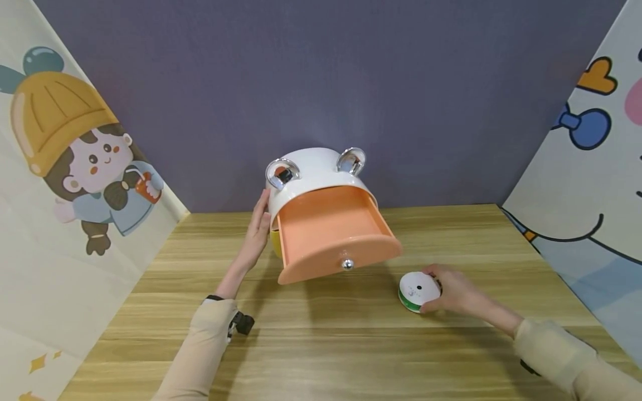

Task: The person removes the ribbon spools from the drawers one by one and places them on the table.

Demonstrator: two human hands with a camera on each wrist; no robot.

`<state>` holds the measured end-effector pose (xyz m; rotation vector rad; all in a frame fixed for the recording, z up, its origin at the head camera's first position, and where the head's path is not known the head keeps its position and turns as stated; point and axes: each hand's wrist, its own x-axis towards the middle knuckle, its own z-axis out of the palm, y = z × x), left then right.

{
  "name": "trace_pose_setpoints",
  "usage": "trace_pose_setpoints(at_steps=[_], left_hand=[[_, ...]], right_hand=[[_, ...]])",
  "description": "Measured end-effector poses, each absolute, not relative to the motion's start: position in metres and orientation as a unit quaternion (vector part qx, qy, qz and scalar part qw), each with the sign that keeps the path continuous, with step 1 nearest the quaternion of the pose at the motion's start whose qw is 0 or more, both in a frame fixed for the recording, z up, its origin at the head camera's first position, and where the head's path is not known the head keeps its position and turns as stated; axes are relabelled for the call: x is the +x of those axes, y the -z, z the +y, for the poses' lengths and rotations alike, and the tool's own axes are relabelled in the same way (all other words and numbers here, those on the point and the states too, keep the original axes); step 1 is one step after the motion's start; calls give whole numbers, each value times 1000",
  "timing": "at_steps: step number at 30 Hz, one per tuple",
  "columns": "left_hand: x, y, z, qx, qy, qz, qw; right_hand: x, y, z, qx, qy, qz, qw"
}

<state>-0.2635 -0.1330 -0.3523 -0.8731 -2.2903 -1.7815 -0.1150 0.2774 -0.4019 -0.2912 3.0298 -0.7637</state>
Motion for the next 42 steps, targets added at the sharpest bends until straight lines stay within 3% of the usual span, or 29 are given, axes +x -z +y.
trace_pose_setpoints(at_steps=[28,38,42], left_hand=[[-262,354,-133,-284,594,-752,43],[-263,354,-133,-283,595,-750,48],[-264,355,-133,-282,596,-751,46]], right_hand=[[-108,412,274,-98,195,976,-19],[-91,370,256,-148,191,967,-78],[-84,349,243,-172,268,946,-56]])
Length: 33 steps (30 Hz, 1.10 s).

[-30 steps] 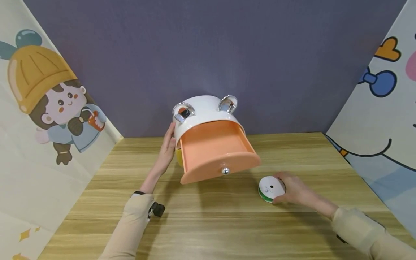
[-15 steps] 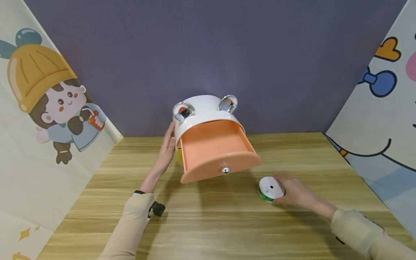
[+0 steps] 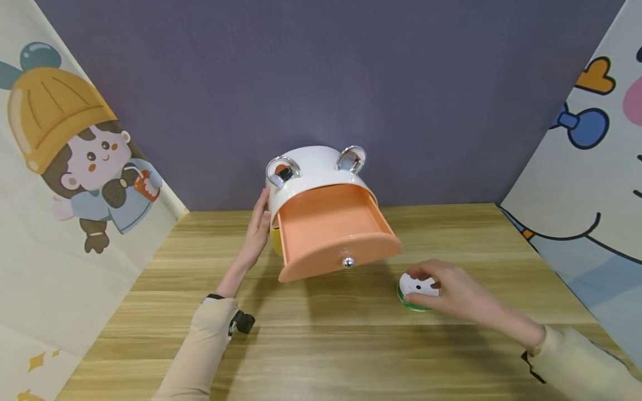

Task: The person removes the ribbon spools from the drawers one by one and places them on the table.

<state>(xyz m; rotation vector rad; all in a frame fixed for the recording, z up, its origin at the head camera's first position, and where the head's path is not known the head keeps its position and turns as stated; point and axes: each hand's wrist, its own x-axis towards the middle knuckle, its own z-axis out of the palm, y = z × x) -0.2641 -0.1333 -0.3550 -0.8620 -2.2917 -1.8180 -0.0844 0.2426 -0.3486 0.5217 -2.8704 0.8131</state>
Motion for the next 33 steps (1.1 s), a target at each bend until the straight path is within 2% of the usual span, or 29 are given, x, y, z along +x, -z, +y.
trace_pose_setpoints(at_steps=[7,14,18,22,33], left_hand=[[-263,356,-134,-279,600,-749,40],[-262,355,-134,-272,602,-750,46],[-263,355,-134,-272,605,-747,46],[-264,357,-133,-278,607,-743,43],[-263,358,-134,-286,607,-740,47]], right_hand=[[-81,331,206,208,-424,-881,-14],[-87,319,178,136,-532,-824,-139],[-92,312,166,105,-575,-790,-183],[-97,310,159,89,-615,-759,-194],[-101,309,150,74,-658,-727,-181]])
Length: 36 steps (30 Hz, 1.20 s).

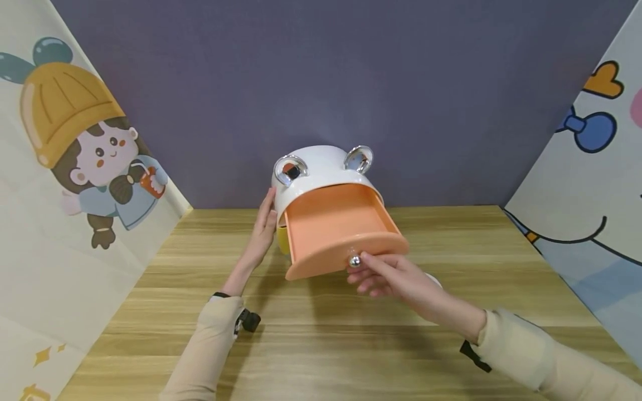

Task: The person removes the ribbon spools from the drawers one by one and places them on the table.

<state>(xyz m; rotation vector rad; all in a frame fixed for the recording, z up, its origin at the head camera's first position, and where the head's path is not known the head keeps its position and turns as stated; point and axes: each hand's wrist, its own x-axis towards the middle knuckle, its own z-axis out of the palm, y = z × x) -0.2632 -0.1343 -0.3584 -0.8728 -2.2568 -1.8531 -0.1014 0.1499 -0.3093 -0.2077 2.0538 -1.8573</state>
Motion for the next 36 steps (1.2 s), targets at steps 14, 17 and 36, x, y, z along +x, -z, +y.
trace_pose_setpoints(at_steps=[14,17,36], left_hand=[[-263,359,-134,-280,602,-746,47],[-264,359,-134,-281,605,-744,44],[-264,362,-134,-282,613,-737,44]], right_hand=[[-107,311,140,-44,667,730,144],[-112,312,139,-43,671,727,140],[-142,310,134,-51,678,725,110]])
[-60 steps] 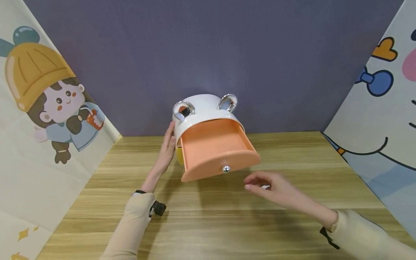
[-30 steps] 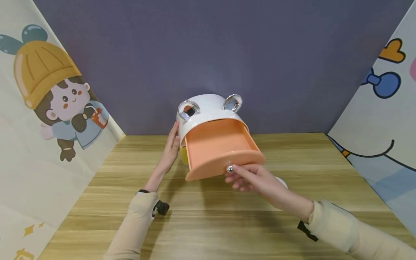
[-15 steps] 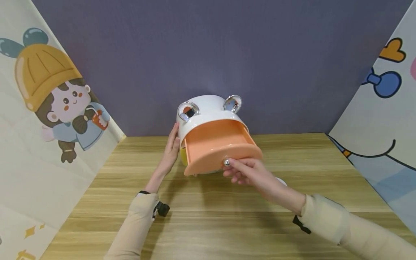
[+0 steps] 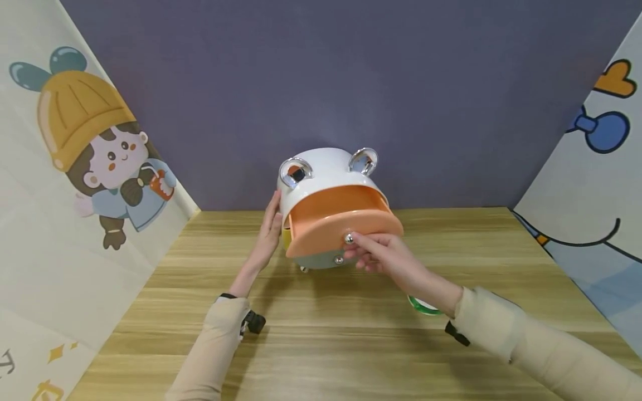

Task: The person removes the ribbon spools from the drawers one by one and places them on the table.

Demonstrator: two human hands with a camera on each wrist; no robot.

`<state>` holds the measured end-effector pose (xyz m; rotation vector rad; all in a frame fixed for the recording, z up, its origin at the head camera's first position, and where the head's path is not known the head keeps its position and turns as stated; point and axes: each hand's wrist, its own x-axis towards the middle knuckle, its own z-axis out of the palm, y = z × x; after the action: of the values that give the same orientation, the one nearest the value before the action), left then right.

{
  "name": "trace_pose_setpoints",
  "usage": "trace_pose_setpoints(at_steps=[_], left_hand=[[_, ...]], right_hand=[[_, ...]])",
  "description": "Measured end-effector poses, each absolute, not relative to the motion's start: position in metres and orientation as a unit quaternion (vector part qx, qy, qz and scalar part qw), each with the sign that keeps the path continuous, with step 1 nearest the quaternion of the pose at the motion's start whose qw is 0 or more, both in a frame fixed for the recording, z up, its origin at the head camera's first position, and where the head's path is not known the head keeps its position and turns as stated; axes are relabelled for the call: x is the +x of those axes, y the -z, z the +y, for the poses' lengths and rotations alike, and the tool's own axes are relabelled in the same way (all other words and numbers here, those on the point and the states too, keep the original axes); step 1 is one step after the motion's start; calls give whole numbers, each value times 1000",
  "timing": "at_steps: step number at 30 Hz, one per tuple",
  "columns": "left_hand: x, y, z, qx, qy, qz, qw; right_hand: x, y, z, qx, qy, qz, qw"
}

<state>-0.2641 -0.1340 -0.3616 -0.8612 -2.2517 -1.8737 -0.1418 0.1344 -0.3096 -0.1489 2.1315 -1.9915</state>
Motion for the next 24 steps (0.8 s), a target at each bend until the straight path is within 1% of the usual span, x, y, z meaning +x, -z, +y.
trace_pose_setpoints(at_steps=[14,19,24], left_hand=[[-263,363,-134,-274,608,-745,30],[-268,367,-134,-273,603,-748,40],[-264,363,-134,-275,599,-750,45]], right_hand=[[-161,309,131,-44,689,717,97],[-169,308,130,-45,689,717,96],[-174,305,128,-48,686,719,98]])
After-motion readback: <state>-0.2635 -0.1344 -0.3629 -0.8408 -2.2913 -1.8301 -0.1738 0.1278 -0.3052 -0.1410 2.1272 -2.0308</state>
